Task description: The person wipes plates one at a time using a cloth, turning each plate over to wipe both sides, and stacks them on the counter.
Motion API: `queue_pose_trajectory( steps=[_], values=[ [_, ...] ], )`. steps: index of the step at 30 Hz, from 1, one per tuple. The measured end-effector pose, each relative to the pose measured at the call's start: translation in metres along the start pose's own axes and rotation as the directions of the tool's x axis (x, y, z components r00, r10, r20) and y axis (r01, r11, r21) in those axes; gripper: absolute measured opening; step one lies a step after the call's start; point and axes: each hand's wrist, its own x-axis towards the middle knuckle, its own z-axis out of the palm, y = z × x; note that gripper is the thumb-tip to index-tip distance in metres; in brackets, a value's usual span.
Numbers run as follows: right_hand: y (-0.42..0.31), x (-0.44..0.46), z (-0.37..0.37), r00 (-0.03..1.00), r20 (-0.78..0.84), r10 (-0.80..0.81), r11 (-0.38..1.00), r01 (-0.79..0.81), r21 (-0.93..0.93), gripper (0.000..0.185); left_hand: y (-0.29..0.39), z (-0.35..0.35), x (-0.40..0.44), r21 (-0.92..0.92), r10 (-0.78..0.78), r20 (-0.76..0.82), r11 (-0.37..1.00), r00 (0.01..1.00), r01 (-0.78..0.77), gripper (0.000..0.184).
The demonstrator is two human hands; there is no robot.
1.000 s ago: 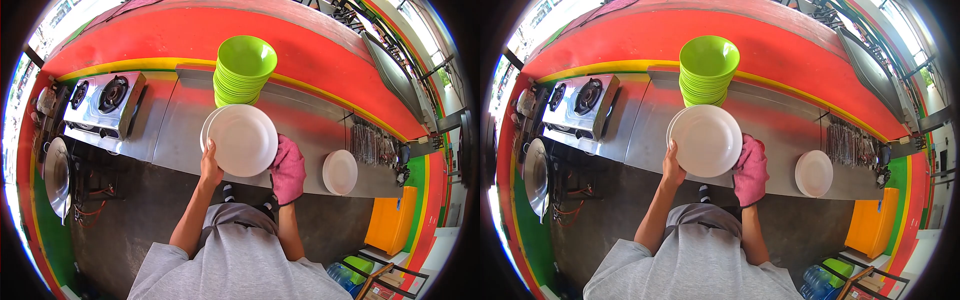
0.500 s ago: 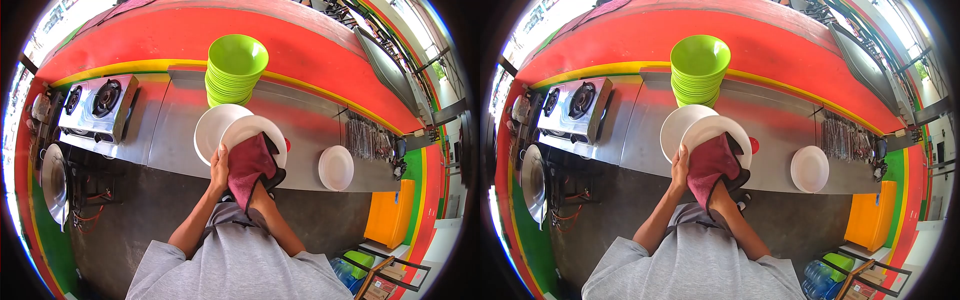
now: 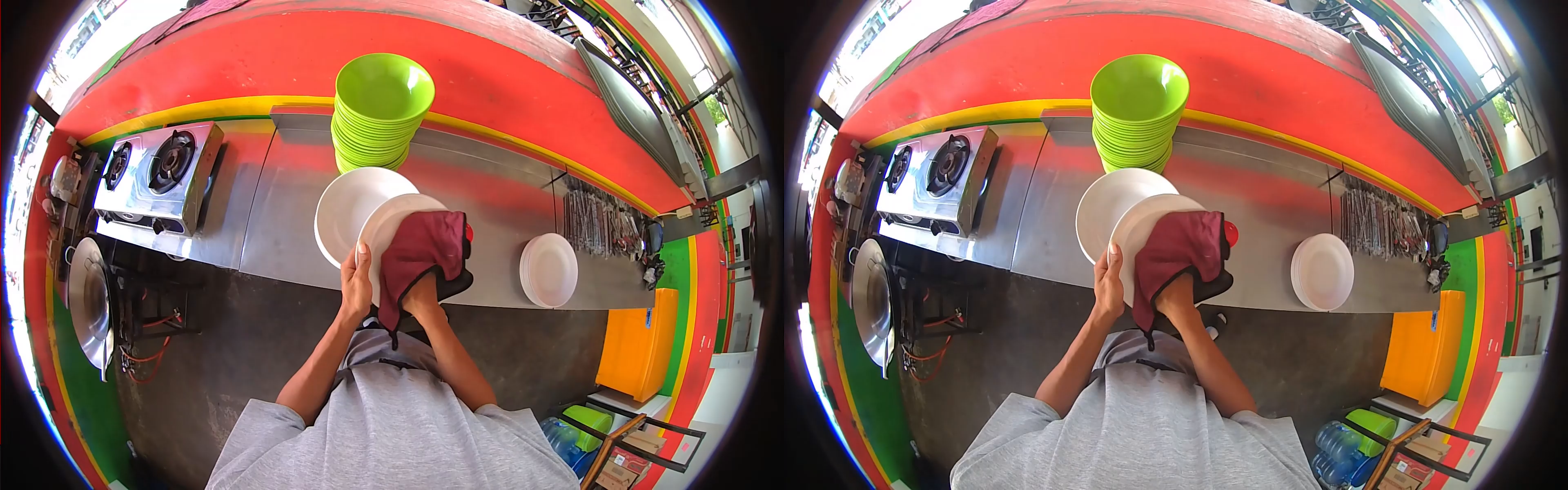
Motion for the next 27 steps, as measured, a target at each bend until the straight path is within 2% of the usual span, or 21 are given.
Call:
queue_pose_trajectory(
  steps=[2,5,8,11,13,15,17,20,23,26,27],
  values=[
    [0.008,-0.001,-0.007,0.998,0.026,0.052,0.998,-0.051,-0.031,0.056,-0.004,-0.003,0.000,-0.003,0.006,-0.015,1.000,1.000,-0.006,0.042],
    [0.004,-0.008,-0.011,0.981,-0.120,0.150,0.984,-0.136,0.116,0.062,-0.003,0.002,-0.002,-0.007,0.019,-0.058,1.000,0.998,-0.020,0.042],
    [0.003,-0.016,-0.021,0.995,-0.030,0.095,0.994,-0.097,-0.057,0.068,-0.012,0.000,0.000,-0.021,-0.009,-0.072,1.000,0.997,0.007,0.044],
    [0.013,-0.031,-0.013,0.999,-0.025,0.043,0.994,-0.045,-0.096,0.066,-0.012,0.001,0.000,-0.039,-0.024,-0.081,0.999,0.996,0.021,0.046],
    [0.003,-0.037,-0.032,0.992,0.122,-0.021,0.970,0.049,-0.237,0.061,-0.012,0.002,0.002,-0.065,-0.022,-0.083,0.998,0.996,0.017,0.048],
    [-0.019,-0.038,-0.059,0.966,0.254,-0.040,0.961,0.107,-0.256,0.058,-0.010,0.003,0.004,-0.087,-0.021,-0.085,0.996,0.996,0.013,0.049],
    [-0.043,-0.032,-0.086,0.931,0.362,-0.041,0.980,0.108,-0.166,0.055,-0.009,0.002,0.007,-0.090,-0.022,-0.093,0.996,0.995,0.013,0.049],
    [-0.024,-0.044,-0.050,0.992,0.126,-0.031,0.973,0.001,0.230,0.051,-0.011,-0.002,0.011,-0.076,-0.032,-0.100,0.997,0.994,0.024,0.050],
    [-0.038,-0.042,-0.054,0.987,0.103,-0.120,0.981,0.102,0.164,0.047,-0.014,-0.003,0.014,-0.125,-0.054,-0.076,0.991,0.996,0.044,0.052],
    [-0.047,-0.039,-0.056,0.966,0.209,-0.149,0.955,0.086,0.283,0.050,-0.015,0.001,0.013,-0.210,-0.119,-0.057,0.972,0.991,0.105,0.051],
    [-0.046,-0.037,-0.056,0.952,0.249,-0.177,0.963,0.114,0.246,0.050,-0.006,0.005,0.009,-0.203,-0.146,-0.060,0.970,0.988,0.131,0.049]
  ],
)
